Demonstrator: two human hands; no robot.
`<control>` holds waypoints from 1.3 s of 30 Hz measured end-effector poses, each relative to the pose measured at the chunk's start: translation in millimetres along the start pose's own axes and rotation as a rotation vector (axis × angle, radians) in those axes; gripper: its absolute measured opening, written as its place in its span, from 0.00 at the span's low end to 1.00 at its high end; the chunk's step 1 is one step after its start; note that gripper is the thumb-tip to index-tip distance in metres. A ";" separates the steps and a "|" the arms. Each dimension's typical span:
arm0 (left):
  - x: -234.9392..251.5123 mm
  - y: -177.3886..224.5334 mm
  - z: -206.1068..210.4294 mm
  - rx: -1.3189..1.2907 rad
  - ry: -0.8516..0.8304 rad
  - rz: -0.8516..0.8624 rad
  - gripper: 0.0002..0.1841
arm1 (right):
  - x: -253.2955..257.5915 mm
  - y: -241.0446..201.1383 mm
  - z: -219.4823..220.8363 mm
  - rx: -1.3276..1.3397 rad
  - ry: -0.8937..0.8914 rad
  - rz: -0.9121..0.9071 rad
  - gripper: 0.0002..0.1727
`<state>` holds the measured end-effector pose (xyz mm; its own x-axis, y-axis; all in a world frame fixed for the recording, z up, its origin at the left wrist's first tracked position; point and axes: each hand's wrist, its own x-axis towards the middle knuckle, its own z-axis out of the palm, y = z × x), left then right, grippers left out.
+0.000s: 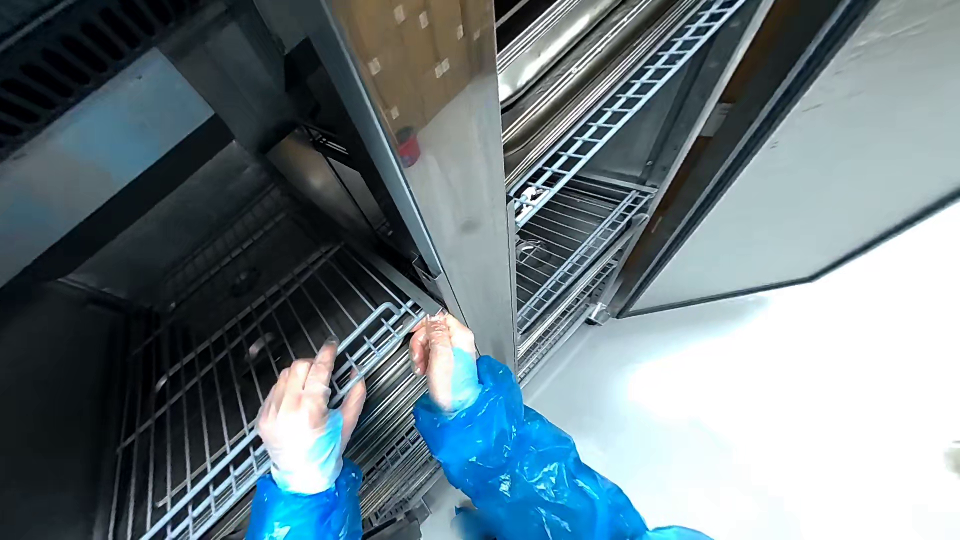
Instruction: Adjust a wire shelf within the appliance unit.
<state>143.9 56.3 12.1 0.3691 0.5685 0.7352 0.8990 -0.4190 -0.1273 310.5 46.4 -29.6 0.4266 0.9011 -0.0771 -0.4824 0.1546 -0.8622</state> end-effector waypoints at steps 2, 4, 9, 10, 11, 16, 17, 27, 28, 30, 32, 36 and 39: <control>-1.3 -0.2 0.0 0.001 -0.001 -0.006 0.24 | -0.4 2.2 2.1 0.021 0.001 -0.019 0.22; -2.0 -1.3 0.1 -0.012 0.003 -0.005 0.24 | 1.3 4.5 4.9 0.071 0.004 -0.057 0.23; 5.9 3.0 1.1 -0.029 0.020 -0.053 0.22 | 5.6 4.7 3.2 0.148 -0.079 -0.088 0.28; 6.4 4.7 1.2 -0.024 0.019 -0.058 0.22 | 4.5 3.8 2.2 0.136 -0.074 -0.084 0.28; 6.1 6.1 0.9 -0.015 0.021 -0.059 0.22 | 4.2 2.6 1.8 0.129 -0.065 -0.083 0.28; 1.2 7.0 -2.2 0.016 0.014 -0.038 0.23 | 3.6 -5.6 2.4 0.062 -0.011 -0.075 0.28; 0.9 6.6 -2.7 0.020 0.011 -0.038 0.24 | 3.2 -7.6 3.2 0.055 0.005 -0.062 0.28; -1.0 6.4 -3.8 0.028 -0.007 -0.039 0.27 | -1.1 -6.6 7.1 0.067 0.058 -0.109 0.29; 0.0 5.4 -2.7 0.024 0.000 -0.036 0.27 | -1.4 -6.1 7.9 0.080 0.042 -0.098 0.29; 0.6 3.5 -0.9 0.012 0.010 -0.035 0.25 | -3.0 -4.1 8.9 0.091 0.012 -0.075 0.30; 1.4 3.3 0.0 0.004 0.019 -0.032 0.24 | -3.7 -1.5 7.7 0.090 -0.005 -0.061 0.30; 2.8 9.8 -2.1 -0.047 0.040 -0.037 0.23 | -10.6 -1.4 1.5 0.095 -0.085 -0.046 0.33; 1.0 11.7 -10.3 -0.038 0.015 -0.071 0.25 | -24.4 0.9 6.9 0.052 -0.162 -0.042 0.25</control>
<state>152.3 44.7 18.1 0.3004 0.5873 0.7516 0.9133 -0.4044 -0.0491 294.3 27.4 -25.0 0.3202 0.9464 0.0434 -0.5077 0.2101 -0.8355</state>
